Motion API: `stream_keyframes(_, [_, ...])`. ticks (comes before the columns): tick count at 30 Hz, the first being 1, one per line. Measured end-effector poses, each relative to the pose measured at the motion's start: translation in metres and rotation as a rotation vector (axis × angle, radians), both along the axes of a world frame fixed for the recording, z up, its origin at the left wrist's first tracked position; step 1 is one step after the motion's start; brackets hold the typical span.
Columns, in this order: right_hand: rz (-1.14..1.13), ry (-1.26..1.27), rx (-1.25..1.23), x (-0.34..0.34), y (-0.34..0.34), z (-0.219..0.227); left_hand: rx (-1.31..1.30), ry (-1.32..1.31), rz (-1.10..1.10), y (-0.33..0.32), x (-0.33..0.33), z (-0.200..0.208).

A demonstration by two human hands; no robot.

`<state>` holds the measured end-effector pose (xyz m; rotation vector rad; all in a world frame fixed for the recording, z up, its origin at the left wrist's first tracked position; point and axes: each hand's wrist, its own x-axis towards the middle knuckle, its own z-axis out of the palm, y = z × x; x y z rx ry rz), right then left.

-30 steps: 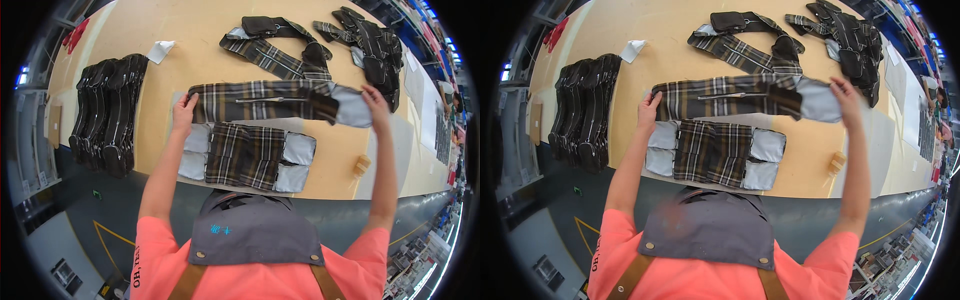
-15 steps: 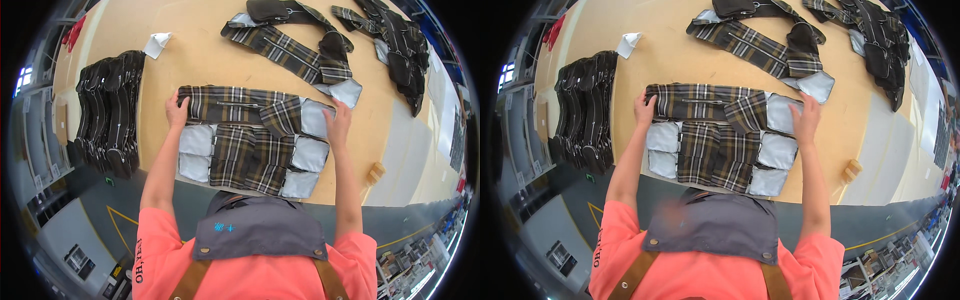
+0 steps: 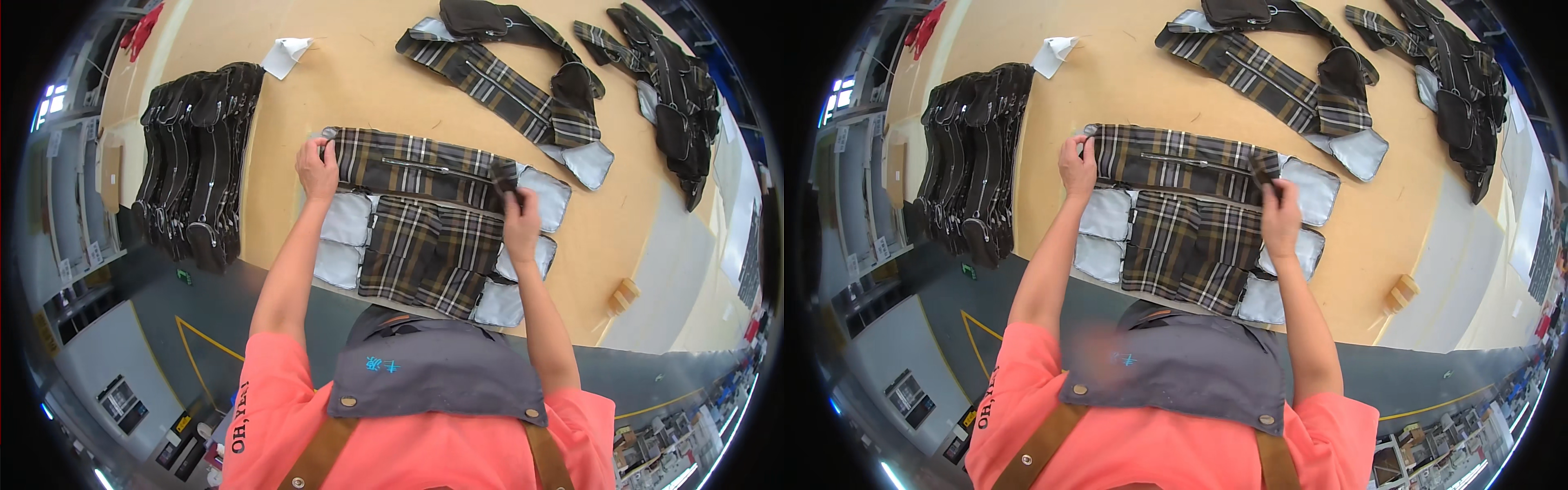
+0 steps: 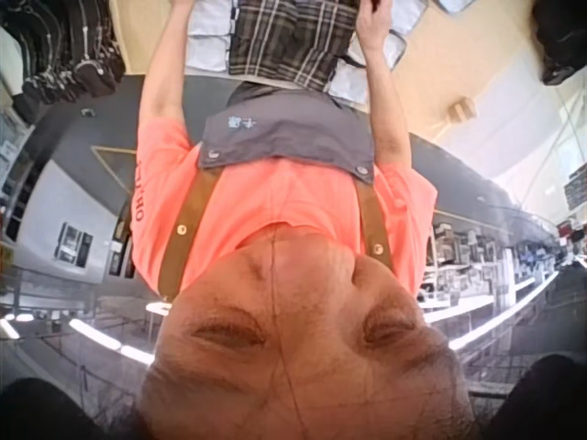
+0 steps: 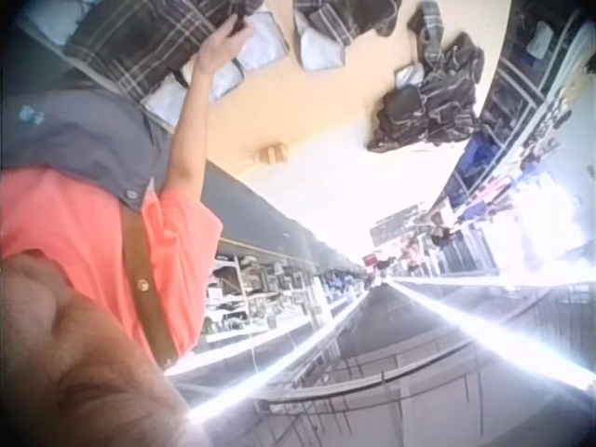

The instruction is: The person lays out plaid fabric pieces with white lining on a table, applies a liquid from a squeeze bottle along the edges, and folds the fabric over the lining to form small pouches. They then stack the finished pouches and handle a stack of black bags.

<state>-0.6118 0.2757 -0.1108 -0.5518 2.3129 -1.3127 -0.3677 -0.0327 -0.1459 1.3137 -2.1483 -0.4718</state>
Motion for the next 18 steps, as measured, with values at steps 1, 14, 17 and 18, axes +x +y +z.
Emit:
stream_keyframes(1, [-0.084,0.012,-0.075,-0.006,0.006,0.004,0.097,0.09,0.005,0.006,-0.005,0.015])
stream_keyframes(14, [0.257,-0.103,-0.191,0.012,-0.026,-0.024,0.595,0.186,-0.388,0.134,-0.128,0.0])
stream_keyframes(17, [0.117,0.157,-0.059,-0.047,-0.02,0.003,0.65,0.188,-0.361,0.135,-0.126,0.032])
stream_keyframes(18, [0.033,0.168,-0.068,-0.076,-0.015,0.002,0.628,0.199,-0.362,0.133,-0.127,0.052])
